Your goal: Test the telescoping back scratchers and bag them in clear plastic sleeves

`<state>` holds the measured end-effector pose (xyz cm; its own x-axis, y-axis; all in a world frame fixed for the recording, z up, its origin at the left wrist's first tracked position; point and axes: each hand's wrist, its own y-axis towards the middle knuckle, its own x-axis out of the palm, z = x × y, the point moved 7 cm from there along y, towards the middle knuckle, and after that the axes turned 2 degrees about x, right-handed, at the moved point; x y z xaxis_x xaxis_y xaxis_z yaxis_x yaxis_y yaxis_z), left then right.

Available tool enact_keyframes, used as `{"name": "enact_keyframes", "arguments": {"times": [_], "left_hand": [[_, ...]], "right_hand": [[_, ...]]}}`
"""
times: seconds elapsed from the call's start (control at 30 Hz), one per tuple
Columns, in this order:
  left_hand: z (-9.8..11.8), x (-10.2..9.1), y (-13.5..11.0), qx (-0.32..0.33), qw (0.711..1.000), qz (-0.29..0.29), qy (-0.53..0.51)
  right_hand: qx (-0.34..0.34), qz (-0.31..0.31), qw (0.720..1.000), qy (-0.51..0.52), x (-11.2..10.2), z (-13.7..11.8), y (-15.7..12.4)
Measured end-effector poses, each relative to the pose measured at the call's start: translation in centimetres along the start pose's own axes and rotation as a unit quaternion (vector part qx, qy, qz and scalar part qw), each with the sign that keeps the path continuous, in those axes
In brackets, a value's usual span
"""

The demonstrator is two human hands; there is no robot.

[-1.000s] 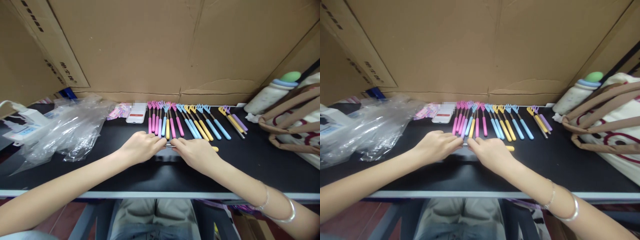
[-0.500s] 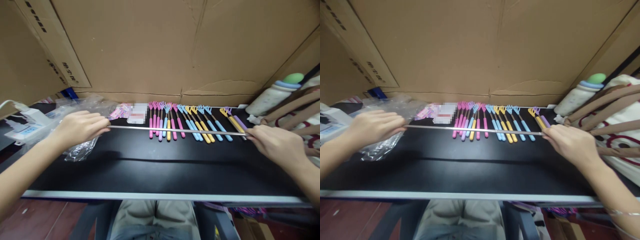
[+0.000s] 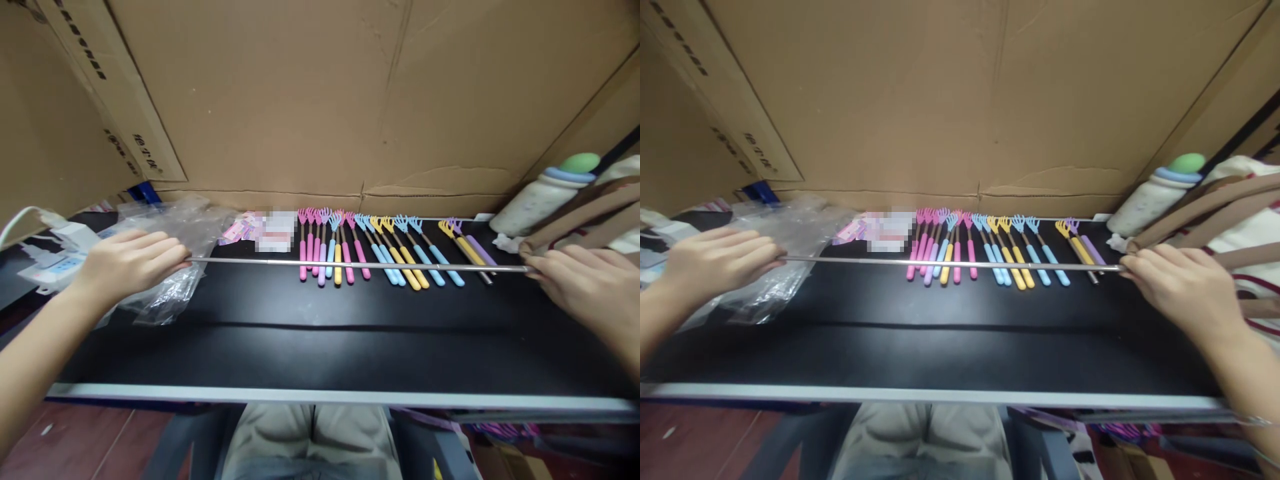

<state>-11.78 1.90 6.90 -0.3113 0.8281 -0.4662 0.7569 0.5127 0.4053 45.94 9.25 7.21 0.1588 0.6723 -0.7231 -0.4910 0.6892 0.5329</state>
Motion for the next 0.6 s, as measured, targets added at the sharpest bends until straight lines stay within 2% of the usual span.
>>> {"name": "enact_keyframes", "arguments": {"times": [0.13,0.23,0.33,0.47,0.6], "left_hand": [[0.2,-0.8,0.5,0.003,0.999,0.021,0.027],[0.3,-0.9,0.7,0.008,0.999,0.036,0.031],[0.2,-0.3,0.4,0.01,0.999,0.03,0.027],[0.2,0.5,-0.1,0.009,1.0,0.018,0.017],[0.9,0.7,0.4,0.032,0.999,0.009,-0.028]], "right_hand": [[0.014,-0.022,1.0,-0.007,0.9,0.6,0.1],[0.005,-0.003,1.0,-0.008,0.8,0.3,0.2],[0.003,0.009,1.0,-0.008,0.8,0.1,0.3],[0.006,-0.009,1.0,-0.013,0.9,0.0,0.2],[-0.014,-0.004,1.0,-0.02,0.5,-0.5,0.0]]}}
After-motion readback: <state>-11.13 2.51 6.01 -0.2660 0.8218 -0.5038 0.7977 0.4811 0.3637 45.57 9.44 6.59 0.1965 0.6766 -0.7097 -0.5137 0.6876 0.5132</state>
